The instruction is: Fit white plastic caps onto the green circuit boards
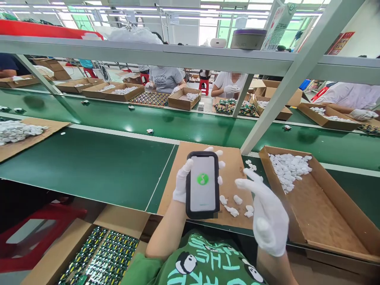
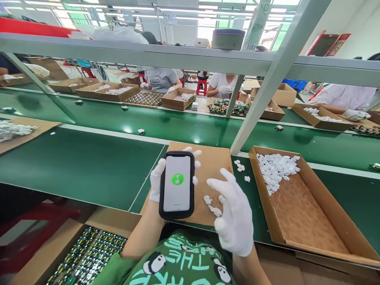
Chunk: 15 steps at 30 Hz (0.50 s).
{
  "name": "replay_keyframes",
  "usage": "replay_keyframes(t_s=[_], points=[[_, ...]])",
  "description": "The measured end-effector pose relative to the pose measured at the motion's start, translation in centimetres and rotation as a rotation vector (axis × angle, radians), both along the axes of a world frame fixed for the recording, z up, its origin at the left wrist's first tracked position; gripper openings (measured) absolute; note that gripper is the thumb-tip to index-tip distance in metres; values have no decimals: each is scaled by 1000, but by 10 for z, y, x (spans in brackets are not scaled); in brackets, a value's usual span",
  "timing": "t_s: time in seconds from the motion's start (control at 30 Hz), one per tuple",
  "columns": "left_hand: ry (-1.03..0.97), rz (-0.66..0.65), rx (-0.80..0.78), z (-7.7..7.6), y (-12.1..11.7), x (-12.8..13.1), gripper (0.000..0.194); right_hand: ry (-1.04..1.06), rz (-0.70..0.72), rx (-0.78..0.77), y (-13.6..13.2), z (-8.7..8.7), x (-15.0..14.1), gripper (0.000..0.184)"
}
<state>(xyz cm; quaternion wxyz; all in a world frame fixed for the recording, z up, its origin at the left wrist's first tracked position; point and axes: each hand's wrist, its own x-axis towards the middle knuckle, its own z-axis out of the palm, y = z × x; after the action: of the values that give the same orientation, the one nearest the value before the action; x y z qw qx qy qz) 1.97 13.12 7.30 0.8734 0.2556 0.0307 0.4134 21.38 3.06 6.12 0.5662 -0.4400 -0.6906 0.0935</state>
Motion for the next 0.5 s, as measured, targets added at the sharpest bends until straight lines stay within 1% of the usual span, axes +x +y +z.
replay_keyframes(t_s=[0.03, 0.1, 0.17, 0.23, 0.27, 0.33, 0.37, 0.43, 0.5], points=[[-7, 13, -14, 1, 1, -1, 84, 4, 40, -124, 2, -5, 5, 62], [-18, 32, -41, 5, 3, -3, 83, 8, 193, -367, 10, -18, 10, 69], [-35, 43, -52, 9, 6, -3, 80, 12, 416, -567, 20, -31, 4, 81], [-50, 34, -58, 14, 7, -1, 77, 65, 667, -731, 29, -41, -13, 90], [-59, 28, -64, 17, 7, 0, 76, 116, 802, -787, 33, -45, -24, 94], [-78, 21, -87, 20, 7, 2, 72, 257, 1025, -843, 41, -51, -45, 99], [-85, 16, -99, 20, 7, 2, 70, 311, 1084, -854, 46, -52, -54, 100], [-100, 11, -100, 18, 8, 1, 64, 339, 1122, -845, 56, -51, -67, 100], [-122, 10, -81, 14, 12, -4, 56, 298, 1092, -802, 68, -45, -75, 96]])
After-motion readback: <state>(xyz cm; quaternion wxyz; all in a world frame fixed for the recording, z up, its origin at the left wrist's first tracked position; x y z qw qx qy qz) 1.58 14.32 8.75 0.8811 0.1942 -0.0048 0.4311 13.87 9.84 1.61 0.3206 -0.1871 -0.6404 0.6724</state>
